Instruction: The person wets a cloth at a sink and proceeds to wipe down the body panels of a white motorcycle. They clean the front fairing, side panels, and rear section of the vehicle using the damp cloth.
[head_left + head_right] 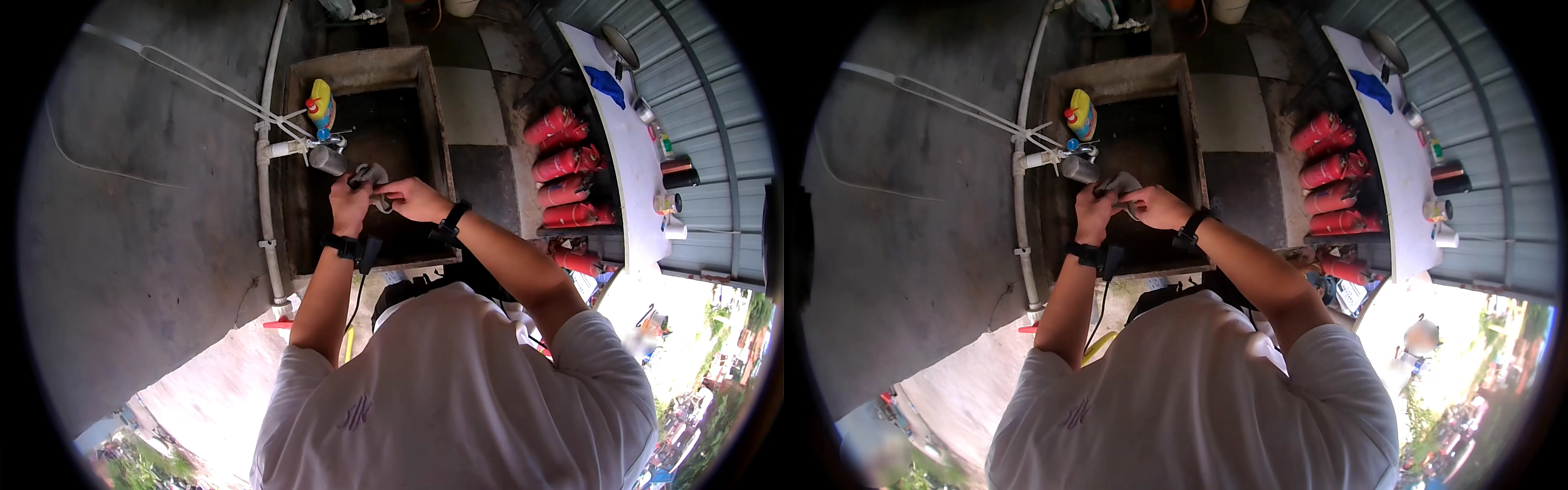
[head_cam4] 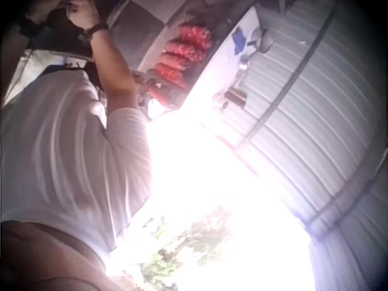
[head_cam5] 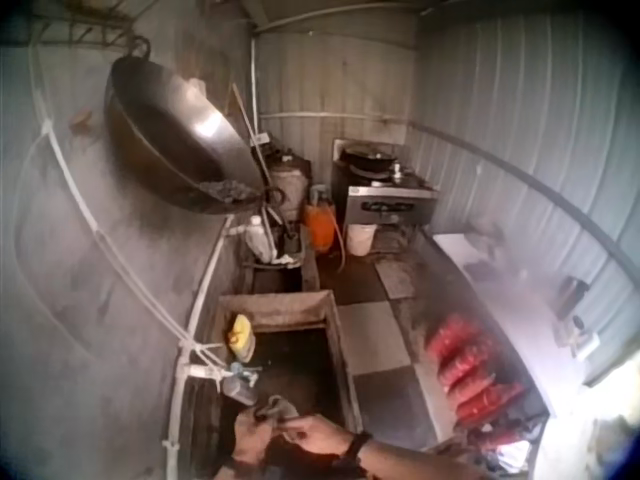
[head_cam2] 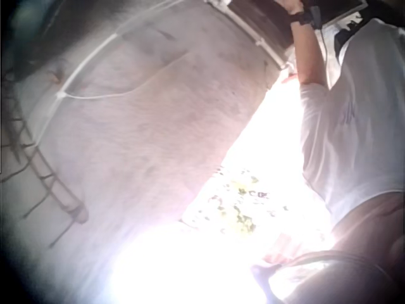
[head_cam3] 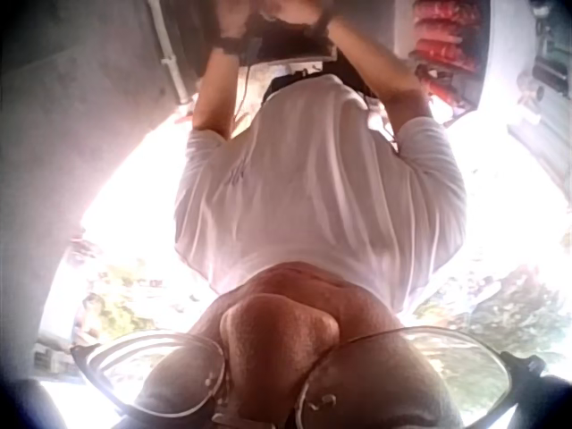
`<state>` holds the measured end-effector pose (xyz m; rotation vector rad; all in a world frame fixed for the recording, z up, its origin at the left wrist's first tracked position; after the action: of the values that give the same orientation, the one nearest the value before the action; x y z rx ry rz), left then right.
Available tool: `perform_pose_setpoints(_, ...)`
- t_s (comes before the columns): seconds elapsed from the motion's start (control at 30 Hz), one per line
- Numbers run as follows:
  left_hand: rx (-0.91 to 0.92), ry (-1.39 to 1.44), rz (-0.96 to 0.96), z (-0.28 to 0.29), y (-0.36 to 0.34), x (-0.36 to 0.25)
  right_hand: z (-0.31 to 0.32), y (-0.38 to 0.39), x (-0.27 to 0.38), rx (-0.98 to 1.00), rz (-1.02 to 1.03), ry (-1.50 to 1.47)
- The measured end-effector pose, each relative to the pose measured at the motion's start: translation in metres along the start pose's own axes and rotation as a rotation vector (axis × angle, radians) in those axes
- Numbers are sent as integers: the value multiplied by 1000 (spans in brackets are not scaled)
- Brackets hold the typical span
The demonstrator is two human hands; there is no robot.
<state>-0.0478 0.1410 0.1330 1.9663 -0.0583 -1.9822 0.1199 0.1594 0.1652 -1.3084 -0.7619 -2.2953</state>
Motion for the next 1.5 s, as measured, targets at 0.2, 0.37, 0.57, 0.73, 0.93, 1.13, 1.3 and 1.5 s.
perform_pose_setpoints(0.2,-36,364,-16,8,13,-29,-29,-11,-47,-501,-133,339)
perform_pose_setpoints(0.37,-39,542,-30,46,14,-36,-31,-45,-62,-437,-276,-99)
perform_pose_setpoints(0.57,-133,470,117,86,18,51,-34,-55,-56,-498,-341,-284)
perform_pose_setpoints(0.73,57,58,-90,35,12,85,-38,-64,-54,-435,-321,-494)
perform_pose_setpoints(0.93,-85,-242,-293,3,8,41,-24,-46,-2,-224,-344,-905)
perform_pose_setpoints(1.13,97,38,-175,2,-30,72,9,-33,-3,-152,-22,3)
perform_pose_setpoints(1.3,259,322,209,3,-26,67,9,2,13,-260,355,1051)
perform_pose_setpoints(1.5,573,-60,140,-3,-13,24,1,-20,13,-299,748,1345)
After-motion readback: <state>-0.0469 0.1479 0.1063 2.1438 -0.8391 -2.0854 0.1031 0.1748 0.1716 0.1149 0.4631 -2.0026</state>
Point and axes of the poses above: each hand's wrist, its own y-axis away from the middle knuckle, its own z-axis out of the back of the hand, x = y × z, the point moved 5 cm from there along -y, towards the middle knuckle, and after that the axes turned 7 degrees about -z, right-handed, at the moved point
